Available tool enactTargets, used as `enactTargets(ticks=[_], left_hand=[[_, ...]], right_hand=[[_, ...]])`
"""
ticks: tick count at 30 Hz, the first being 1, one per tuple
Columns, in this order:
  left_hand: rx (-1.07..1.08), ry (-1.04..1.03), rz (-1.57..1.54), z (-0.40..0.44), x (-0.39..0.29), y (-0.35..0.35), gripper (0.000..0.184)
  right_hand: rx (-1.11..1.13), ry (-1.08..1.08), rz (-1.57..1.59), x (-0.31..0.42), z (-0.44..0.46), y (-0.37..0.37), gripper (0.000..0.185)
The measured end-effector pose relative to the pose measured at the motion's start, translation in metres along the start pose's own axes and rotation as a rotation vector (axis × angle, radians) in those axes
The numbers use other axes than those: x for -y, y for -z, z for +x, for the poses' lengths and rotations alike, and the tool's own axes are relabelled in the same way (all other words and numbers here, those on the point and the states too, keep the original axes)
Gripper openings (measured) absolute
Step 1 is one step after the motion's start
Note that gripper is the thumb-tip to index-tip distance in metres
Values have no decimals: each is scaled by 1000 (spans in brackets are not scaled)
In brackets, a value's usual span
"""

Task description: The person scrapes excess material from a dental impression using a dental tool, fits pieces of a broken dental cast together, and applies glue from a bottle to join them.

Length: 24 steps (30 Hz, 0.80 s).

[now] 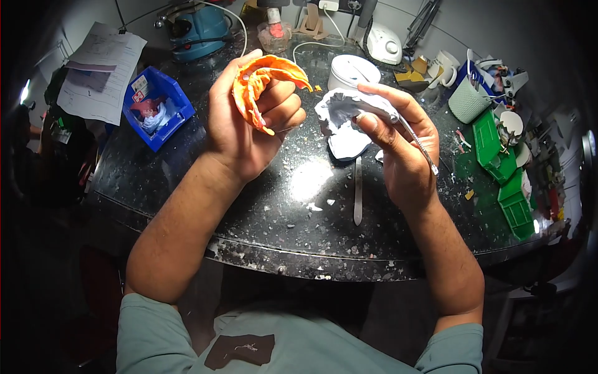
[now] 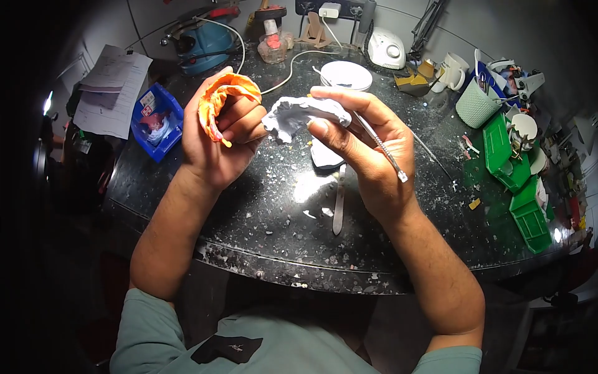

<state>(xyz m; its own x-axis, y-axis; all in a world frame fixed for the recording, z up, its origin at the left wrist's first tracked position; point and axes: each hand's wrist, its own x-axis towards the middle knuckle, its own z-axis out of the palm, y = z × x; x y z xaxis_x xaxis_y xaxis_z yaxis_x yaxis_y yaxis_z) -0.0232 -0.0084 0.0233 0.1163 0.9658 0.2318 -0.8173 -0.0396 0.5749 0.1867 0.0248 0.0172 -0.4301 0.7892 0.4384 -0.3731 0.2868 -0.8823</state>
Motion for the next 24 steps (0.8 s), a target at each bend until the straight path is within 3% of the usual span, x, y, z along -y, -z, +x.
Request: enactTargets(ticks=[18, 24], left_hand=[[27, -15, 57, -3, 3, 0, 41], [-35, -73, 136, -2, 6, -8, 44]], right_hand=[[16, 4, 32, 1, -2, -3, 33], [135, -221, -232, -6, 0, -3, 18]])
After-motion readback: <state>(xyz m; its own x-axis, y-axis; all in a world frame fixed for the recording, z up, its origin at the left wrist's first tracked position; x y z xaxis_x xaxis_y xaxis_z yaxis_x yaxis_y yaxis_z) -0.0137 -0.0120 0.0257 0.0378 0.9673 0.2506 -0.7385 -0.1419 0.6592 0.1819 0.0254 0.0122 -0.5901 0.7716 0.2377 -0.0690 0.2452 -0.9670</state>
